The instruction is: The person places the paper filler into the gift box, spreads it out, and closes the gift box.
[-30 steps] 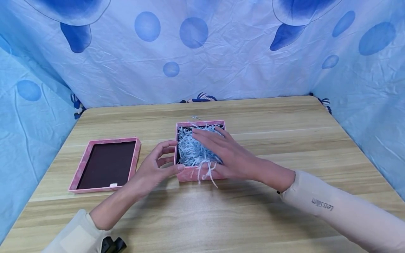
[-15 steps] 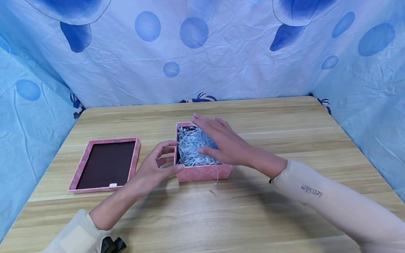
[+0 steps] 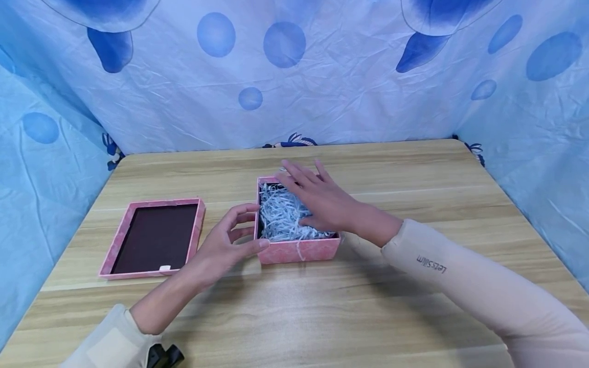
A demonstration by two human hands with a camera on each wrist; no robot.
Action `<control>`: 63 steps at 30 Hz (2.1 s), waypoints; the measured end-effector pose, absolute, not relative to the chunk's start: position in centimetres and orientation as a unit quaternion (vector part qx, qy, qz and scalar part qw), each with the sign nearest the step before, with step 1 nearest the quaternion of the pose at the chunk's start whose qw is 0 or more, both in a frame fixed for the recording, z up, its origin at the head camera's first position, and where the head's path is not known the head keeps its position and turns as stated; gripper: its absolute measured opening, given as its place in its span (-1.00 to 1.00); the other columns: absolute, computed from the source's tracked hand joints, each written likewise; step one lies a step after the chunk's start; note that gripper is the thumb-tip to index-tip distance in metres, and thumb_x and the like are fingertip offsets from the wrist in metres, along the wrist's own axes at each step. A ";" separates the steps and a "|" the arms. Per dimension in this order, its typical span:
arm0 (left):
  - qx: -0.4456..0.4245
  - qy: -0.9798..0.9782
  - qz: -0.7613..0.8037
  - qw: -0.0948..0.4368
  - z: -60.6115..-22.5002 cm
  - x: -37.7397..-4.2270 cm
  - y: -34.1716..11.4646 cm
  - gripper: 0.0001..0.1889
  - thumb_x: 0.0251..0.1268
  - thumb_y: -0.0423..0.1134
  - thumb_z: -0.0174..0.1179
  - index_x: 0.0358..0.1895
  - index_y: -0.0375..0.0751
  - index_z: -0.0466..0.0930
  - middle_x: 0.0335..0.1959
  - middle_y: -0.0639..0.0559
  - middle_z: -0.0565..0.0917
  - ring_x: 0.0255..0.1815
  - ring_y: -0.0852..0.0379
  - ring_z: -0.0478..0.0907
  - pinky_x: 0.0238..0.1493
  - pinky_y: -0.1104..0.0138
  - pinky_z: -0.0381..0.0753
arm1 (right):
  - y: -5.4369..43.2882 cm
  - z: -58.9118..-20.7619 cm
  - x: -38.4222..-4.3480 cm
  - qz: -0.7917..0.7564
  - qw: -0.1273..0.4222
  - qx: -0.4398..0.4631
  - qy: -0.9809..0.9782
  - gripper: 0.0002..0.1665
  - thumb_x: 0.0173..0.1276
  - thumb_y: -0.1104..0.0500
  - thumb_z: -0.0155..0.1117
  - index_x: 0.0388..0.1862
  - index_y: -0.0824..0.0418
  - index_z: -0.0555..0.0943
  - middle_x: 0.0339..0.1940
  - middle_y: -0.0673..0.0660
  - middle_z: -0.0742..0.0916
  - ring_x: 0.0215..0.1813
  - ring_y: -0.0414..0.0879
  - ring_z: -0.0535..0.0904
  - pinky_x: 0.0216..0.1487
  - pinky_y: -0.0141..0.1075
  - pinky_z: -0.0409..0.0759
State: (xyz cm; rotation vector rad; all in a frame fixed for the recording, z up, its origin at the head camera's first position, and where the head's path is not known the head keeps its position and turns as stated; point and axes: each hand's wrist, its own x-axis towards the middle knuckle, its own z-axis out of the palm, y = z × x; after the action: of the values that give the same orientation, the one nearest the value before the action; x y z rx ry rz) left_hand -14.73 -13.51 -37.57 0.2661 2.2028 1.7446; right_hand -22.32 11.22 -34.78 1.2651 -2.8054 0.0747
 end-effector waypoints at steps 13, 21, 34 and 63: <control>0.097 0.769 0.613 0.153 -37.5 -14.6 -13.4 -0.23 0.15 -0.09 0.39 0.40 0.10 0.19 0.34 -0.01 0.30 0.34 -0.11 0.33 0.23 0.05 0.44 | 9.7 -35.6 -22.6 -0.140 0.066 0.394 -0.906 0.45 -0.03 -0.34 0.46 0.59 0.03 -0.24 0.59 0.18 -0.19 0.57 0.12 -0.35 0.41 0.29 -0.37; 0.093 0.767 0.616 0.153 -37.3 -14.6 -13.4 -0.24 0.15 -0.10 0.39 0.40 0.11 0.19 0.34 0.00 0.31 0.34 -0.09 0.34 0.21 0.07 0.46 | 10.7 -33.7 -22.1 0.059 0.000 0.394 -0.917 0.21 0.15 0.02 0.48 0.58 0.02 -0.11 0.59 0.09 -0.20 0.57 0.05 -0.28 0.44 0.18 -0.43; 0.093 0.773 0.609 0.154 -37.4 -14.6 -13.4 -0.23 0.14 -0.07 0.39 0.40 0.10 0.19 0.33 -0.01 0.31 0.33 -0.10 0.35 0.19 0.09 0.48 | 13.3 -32.8 -20.4 0.238 -0.039 0.332 -0.912 -0.09 0.44 -0.08 0.14 0.58 -0.04 -0.11 0.59 -0.04 -0.16 0.57 -0.02 -0.24 0.48 0.13 -0.17; 0.087 0.772 0.610 0.154 -37.4 -14.6 -13.3 -0.22 0.12 -0.06 0.40 0.40 0.11 0.19 0.33 0.00 0.31 0.34 -0.10 0.33 0.22 0.06 0.45 | 16.5 -34.5 -16.4 0.387 -0.125 0.233 -0.883 0.02 0.43 -0.15 0.12 0.57 -0.13 -0.33 0.59 -0.02 -0.16 0.52 0.07 0.05 0.37 0.04 0.27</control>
State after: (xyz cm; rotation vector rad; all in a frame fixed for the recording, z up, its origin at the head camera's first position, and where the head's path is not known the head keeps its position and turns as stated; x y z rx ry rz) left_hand -14.59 -13.35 -37.40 0.2507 2.2132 1.7480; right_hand -16.41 16.55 -34.48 0.7960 -3.0197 1.3231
